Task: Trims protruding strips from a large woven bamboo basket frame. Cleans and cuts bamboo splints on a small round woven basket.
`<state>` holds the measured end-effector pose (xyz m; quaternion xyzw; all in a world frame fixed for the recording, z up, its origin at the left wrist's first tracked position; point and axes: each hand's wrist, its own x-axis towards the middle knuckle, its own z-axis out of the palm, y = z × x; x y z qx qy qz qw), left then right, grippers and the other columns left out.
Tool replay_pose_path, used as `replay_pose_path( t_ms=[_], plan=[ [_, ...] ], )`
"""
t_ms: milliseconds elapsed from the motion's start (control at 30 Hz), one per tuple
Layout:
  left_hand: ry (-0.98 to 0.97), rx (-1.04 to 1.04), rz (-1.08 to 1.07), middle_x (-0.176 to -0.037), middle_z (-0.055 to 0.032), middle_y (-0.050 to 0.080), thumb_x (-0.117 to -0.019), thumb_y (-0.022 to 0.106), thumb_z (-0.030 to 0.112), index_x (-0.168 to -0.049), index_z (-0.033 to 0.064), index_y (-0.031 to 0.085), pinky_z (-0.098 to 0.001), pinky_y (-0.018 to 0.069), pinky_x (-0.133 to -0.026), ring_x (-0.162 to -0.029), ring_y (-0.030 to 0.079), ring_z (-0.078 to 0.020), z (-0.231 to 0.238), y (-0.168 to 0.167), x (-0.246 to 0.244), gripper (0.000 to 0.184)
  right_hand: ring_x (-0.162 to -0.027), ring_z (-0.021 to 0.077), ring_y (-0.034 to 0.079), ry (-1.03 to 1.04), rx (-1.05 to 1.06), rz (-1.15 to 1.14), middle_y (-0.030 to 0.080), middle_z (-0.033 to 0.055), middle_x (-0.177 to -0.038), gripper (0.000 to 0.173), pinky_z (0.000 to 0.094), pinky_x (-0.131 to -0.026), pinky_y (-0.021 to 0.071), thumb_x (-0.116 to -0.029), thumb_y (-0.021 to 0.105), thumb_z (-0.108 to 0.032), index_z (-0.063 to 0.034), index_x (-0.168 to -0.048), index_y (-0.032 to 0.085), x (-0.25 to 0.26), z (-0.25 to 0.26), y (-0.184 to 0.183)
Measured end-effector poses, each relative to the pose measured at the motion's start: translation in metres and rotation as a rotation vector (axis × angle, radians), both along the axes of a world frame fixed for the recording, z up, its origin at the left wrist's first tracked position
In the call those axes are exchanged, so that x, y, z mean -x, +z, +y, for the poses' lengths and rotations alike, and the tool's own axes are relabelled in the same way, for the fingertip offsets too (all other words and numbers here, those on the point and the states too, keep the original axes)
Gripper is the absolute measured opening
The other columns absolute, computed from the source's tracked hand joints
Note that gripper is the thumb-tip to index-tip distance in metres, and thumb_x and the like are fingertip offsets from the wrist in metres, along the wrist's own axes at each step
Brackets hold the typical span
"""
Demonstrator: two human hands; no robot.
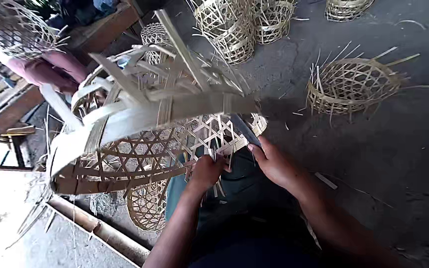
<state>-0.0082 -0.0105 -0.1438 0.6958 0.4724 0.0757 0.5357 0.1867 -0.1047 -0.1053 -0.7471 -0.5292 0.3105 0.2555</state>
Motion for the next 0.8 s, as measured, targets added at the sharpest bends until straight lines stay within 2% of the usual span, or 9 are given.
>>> replay_pose_path(
  t_ms=[67,100,167,300,433,467,533,633,800],
  plan=[
    [0.011,0.182,-0.255,-0.102,-0.0052,0.078,-0.1083,0.042,0.016,-0.116,0.0002,0.069,-0.0315,0.0564,-0.087,-0.096,0.072,-0.0097,-0.002,0.005,-0.002,0.032,-0.081,0.0338,0.067,0.009,-0.033,-0.028,0.065,0.0179,-0.086,0.034,0.0547,-0.076,0.0540,-0.1105,0.045,-0.030,-0.0031,-0.128,0.057,0.003,-0.003,0.005],
    [0.064,0.279,-0.374,-0.094,-0.0066,0.077,-0.1080,0.041,0.013,-0.112,-0.0012,0.069,-0.0289,0.0569,-0.082,-0.088,0.072,-0.0104,-0.003,0.001,-0.004,0.031,-0.079,0.0320,0.067,0.013,-0.057,-0.027,0.065,0.0166,-0.084,0.035,0.0532,-0.074,0.0544,-0.1104,0.046,-0.030,-0.0043,-0.132,0.057,0.004,-0.006,0.004],
    [0.165,0.456,-0.562,-0.071,0.0006,0.061,-0.1077,0.043,0.012,-0.097,0.0036,0.065,-0.0212,0.0521,-0.064,-0.064,0.059,-0.0065,-0.001,-0.015,-0.006,0.026,-0.072,0.0258,0.064,0.037,-0.085,0.016,0.063,0.0121,-0.081,0.038,0.0483,-0.069,0.0544,-0.1102,0.045,-0.032,-0.0084,-0.139,0.052,0.003,-0.011,-0.004],
    [0.168,0.545,-0.678,-0.068,0.0048,0.054,-0.1053,0.044,0.010,-0.092,0.0090,0.061,-0.0189,0.0460,-0.057,-0.059,0.051,-0.0036,0.004,-0.033,-0.005,0.022,-0.084,0.0305,0.067,0.111,0.096,0.091,0.066,0.0175,-0.096,0.048,0.0509,-0.081,0.0543,-0.1111,0.040,-0.033,-0.0098,-0.153,0.040,0.010,-0.017,-0.031],
    [0.215,0.499,-0.597,-0.066,0.0049,0.053,-0.1047,0.047,0.007,-0.088,0.0102,0.061,-0.0161,0.0443,-0.054,-0.057,0.050,-0.0022,-0.002,-0.027,-0.010,0.022,-0.103,0.0403,0.069,0.068,0.100,-0.002,0.069,0.0244,-0.109,0.047,0.0564,-0.092,0.0526,-0.1113,0.038,-0.030,-0.0045,-0.151,0.043,0.028,-0.018,-0.046],
    [0.185,0.498,-0.619,-0.067,0.0050,0.053,-0.1045,0.047,0.007,-0.088,0.0103,0.060,-0.0148,0.0444,-0.053,-0.056,0.051,-0.0013,-0.002,-0.034,-0.006,0.021,-0.107,0.0405,0.068,0.072,0.116,-0.011,0.069,0.0250,-0.112,0.047,0.0563,-0.095,0.0513,-0.1115,0.038,-0.029,-0.0035,-0.150,0.044,0.031,-0.014,-0.041],
    [-0.046,0.489,-0.798,-0.074,0.0056,0.057,-0.1049,0.048,0.009,-0.096,0.0091,0.062,-0.0142,0.0467,-0.057,-0.063,0.055,0.0003,0.012,-0.078,0.013,0.017,-0.112,0.0405,0.065,0.089,0.171,-0.009,0.067,0.0271,-0.114,0.042,0.0557,-0.098,0.0490,-0.1112,0.041,-0.027,0.0038,-0.138,0.052,0.033,-0.004,-0.027],
    [0.241,0.476,-0.491,-0.065,0.0063,0.050,-0.1052,0.050,0.011,-0.085,0.0136,0.060,-0.0160,0.0454,-0.056,-0.056,0.049,-0.0018,-0.004,-0.036,-0.003,0.022,-0.104,0.0375,0.067,0.140,0.139,0.000,0.066,0.0247,-0.103,0.039,0.0543,-0.091,0.0514,-0.1104,0.043,-0.028,0.0071,-0.116,0.059,0.029,0.013,-0.038],
    [0.160,0.438,-0.713,-0.068,0.0042,0.056,-0.1019,0.050,0.005,-0.087,0.0071,0.064,-0.0175,0.0451,-0.058,-0.059,0.051,-0.0022,-0.006,-0.030,-0.004,0.021,-0.109,0.0376,0.066,0.169,0.146,-0.018,0.066,0.0234,-0.108,0.041,0.0547,-0.095,0.0508,-0.1116,0.039,-0.031,0.0040,-0.124,0.056,0.029,0.017,-0.046]
  ],
)
